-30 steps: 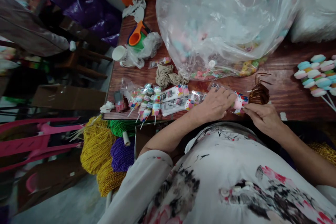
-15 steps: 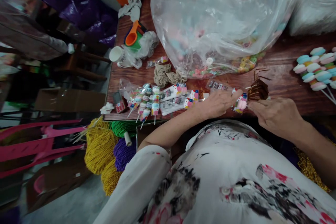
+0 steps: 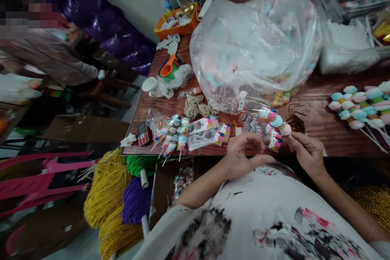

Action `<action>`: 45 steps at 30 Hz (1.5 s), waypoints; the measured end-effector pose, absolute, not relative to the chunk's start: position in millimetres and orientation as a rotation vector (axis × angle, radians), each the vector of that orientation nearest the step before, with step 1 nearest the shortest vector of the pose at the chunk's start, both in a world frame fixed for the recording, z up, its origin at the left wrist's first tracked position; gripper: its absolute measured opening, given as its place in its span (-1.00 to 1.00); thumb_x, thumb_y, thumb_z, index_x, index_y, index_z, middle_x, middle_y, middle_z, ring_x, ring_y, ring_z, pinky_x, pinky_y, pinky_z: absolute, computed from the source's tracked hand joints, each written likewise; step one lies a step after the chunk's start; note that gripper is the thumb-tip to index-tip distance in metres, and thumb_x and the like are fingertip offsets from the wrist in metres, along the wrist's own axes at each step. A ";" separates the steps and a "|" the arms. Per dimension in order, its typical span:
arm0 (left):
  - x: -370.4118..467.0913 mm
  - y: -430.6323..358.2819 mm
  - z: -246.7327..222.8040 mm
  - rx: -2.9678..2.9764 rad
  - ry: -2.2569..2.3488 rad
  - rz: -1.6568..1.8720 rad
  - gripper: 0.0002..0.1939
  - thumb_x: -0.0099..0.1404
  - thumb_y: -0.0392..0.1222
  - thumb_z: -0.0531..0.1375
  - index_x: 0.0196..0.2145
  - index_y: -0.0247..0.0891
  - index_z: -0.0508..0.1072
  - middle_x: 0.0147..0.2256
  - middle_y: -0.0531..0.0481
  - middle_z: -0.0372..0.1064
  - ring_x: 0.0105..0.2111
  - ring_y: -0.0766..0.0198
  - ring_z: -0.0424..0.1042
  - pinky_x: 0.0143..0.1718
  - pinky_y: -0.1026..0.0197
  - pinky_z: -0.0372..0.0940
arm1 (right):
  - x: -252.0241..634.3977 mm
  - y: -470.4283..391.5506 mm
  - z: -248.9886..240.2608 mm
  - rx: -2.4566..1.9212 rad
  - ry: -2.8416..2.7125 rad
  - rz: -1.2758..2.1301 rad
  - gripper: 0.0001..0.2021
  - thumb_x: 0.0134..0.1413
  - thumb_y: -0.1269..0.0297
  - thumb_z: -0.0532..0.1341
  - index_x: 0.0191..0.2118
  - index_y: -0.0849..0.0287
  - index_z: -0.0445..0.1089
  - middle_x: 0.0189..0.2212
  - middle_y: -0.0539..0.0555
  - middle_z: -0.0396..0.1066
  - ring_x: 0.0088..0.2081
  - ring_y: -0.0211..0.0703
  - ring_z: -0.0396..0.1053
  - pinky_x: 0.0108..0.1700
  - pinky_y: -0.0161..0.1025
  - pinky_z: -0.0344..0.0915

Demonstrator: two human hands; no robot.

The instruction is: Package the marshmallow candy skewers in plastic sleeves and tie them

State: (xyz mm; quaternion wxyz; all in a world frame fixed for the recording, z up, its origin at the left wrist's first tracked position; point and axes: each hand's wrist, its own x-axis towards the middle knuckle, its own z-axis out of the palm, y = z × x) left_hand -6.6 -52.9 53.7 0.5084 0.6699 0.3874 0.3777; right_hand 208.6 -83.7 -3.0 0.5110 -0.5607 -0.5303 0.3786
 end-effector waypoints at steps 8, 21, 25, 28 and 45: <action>6.8 -1.5 50.7 1.090 1.136 1.111 -0.27 0.27 0.49 -0.17 0.03 -0.14 0.27 -0.13 -0.11 0.41 -0.07 0.18 0.45 -0.12 0.03 0.39 | 192.5 -79.4 -12.4 -1.238 -1.710 0.433 -0.81 0.16 0.32 0.19 -0.15 0.08 0.52 -0.44 0.07 0.54 -0.46 -0.14 0.46 -0.38 -0.21 0.37; 5.5 0.9 44.9 1.028 1.190 0.968 -0.32 0.32 0.44 -0.42 -0.36 -0.18 0.15 -0.44 0.04 0.17 -0.31 0.26 0.40 -0.07 -0.11 0.39 | 161.0 -74.8 2.6 -1.016 -1.053 1.720 -0.72 0.18 0.07 0.12 -0.44 0.13 0.33 -0.75 -0.17 -0.08 -0.70 -0.35 -0.14 -0.61 -0.31 -0.04; 6.0 -0.6 43.5 0.950 1.158 0.986 -0.29 0.25 0.52 -0.38 -0.36 -0.17 0.12 -0.46 0.03 0.16 -0.32 0.22 0.40 -0.13 -0.08 0.41 | 148.4 -78.0 4.8 -1.013 -1.189 1.725 -0.70 0.23 0.06 0.07 -0.44 0.13 0.29 -0.75 -0.17 -0.07 -0.72 -0.35 -0.15 -0.63 -0.32 -0.06; 13.4 -7.4 41.1 0.815 1.067 0.994 -0.31 0.21 0.57 -0.18 -0.41 -0.18 0.11 -0.54 0.09 0.12 -0.36 0.20 0.46 -0.19 0.01 0.43 | 146.4 -77.3 4.7 -1.202 -1.660 1.032 -0.75 0.26 0.20 0.09 -0.38 0.17 0.40 -0.65 -0.05 0.22 -0.63 -0.32 0.12 -0.52 -0.31 0.07; 17.9 0.9 42.1 0.566 0.727 1.248 -0.42 0.25 0.27 0.19 -0.59 -0.24 0.11 -0.63 0.18 0.07 -0.67 0.47 0.17 -0.31 0.23 0.39 | 148.6 -66.4 3.8 -1.197 -1.642 0.874 -0.72 0.23 0.25 0.13 -0.51 0.17 0.32 -0.66 -0.06 0.20 -0.61 -0.34 0.11 -0.50 -0.32 0.02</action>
